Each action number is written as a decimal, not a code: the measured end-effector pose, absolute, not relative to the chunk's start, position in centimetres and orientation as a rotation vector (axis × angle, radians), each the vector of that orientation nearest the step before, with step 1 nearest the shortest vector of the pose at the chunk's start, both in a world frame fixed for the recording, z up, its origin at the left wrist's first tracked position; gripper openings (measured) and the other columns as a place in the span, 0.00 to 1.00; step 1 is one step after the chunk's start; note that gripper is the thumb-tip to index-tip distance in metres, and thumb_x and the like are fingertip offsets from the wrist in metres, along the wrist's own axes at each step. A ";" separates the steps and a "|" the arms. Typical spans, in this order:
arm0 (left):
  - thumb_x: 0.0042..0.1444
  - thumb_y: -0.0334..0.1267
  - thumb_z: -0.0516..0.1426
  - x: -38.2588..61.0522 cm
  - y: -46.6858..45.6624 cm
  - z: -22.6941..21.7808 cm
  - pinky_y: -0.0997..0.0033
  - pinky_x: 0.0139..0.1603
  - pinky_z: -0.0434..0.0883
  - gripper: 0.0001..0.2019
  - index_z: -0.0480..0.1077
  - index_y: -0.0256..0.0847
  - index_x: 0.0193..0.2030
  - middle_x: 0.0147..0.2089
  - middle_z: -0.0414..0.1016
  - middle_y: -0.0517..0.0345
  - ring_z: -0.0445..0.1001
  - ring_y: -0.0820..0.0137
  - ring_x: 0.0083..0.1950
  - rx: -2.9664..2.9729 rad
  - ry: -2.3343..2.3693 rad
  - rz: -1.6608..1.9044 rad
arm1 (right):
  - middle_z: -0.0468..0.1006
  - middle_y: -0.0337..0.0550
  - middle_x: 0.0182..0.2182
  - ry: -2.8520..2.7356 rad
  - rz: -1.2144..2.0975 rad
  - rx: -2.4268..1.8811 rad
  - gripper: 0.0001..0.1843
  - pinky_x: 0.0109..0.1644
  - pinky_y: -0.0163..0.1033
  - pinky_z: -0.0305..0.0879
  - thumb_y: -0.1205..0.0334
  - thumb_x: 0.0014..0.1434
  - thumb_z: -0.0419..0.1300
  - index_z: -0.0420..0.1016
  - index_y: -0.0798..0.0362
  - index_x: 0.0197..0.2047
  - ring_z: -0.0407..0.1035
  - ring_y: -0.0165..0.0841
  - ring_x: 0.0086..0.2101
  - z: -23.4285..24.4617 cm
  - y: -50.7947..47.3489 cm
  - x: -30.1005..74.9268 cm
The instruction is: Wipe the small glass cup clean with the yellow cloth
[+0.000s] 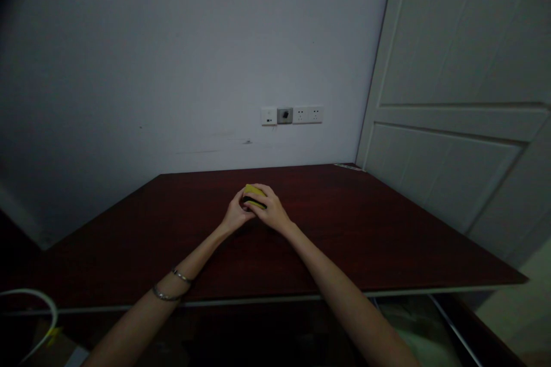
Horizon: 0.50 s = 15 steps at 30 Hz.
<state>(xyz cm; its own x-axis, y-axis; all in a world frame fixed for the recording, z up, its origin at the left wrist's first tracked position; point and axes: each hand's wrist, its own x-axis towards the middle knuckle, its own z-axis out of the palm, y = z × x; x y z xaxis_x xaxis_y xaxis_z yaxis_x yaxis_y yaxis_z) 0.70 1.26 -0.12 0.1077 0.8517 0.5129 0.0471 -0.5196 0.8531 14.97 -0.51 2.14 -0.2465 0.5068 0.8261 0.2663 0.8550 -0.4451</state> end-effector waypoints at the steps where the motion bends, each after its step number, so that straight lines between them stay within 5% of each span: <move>1: 0.31 0.32 0.66 0.8 1.2 -0.1 0.62 0.48 0.68 0.39 0.60 0.36 0.54 0.51 0.66 0.47 0.68 0.62 0.48 1.704 0.890 1.477 | 0.69 0.43 0.50 -1.777 0.308 -0.591 0.15 0.56 0.45 0.59 0.58 0.53 0.59 0.74 0.43 0.46 0.63 0.37 0.50 2.2 -0.4 14.9; 9: 0.29 0.37 0.69 0.9 0.4 0.5 0.64 0.44 0.71 0.41 0.60 0.35 0.54 0.47 0.68 0.48 0.69 0.64 0.45 1.718 0.915 1.357 | 0.77 0.42 0.44 -1.412 0.815 -0.685 0.17 0.54 0.45 0.61 0.52 0.51 0.60 0.76 0.48 0.43 0.68 0.38 0.47 2.3 1.1 15.7; 15: 0.30 0.36 0.68 0.8 0.8 0.8 0.62 0.48 0.68 0.37 0.63 0.31 0.51 0.44 0.72 0.48 0.71 0.65 0.43 1.572 0.901 1.429 | 0.73 0.42 0.48 -1.556 0.587 -0.574 0.14 0.56 0.44 0.59 0.55 0.51 0.61 0.77 0.46 0.42 0.66 0.37 0.49 2.4 0.1 15.5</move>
<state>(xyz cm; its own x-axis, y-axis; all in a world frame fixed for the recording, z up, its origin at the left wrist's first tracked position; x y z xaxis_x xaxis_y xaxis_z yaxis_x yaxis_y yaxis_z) 0.82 0.82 0.84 0.1041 0.9035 0.4157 -0.0137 -0.4167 0.9090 15.46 0.12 2.44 -0.0614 0.6705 0.7394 0.0152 0.7413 -0.6710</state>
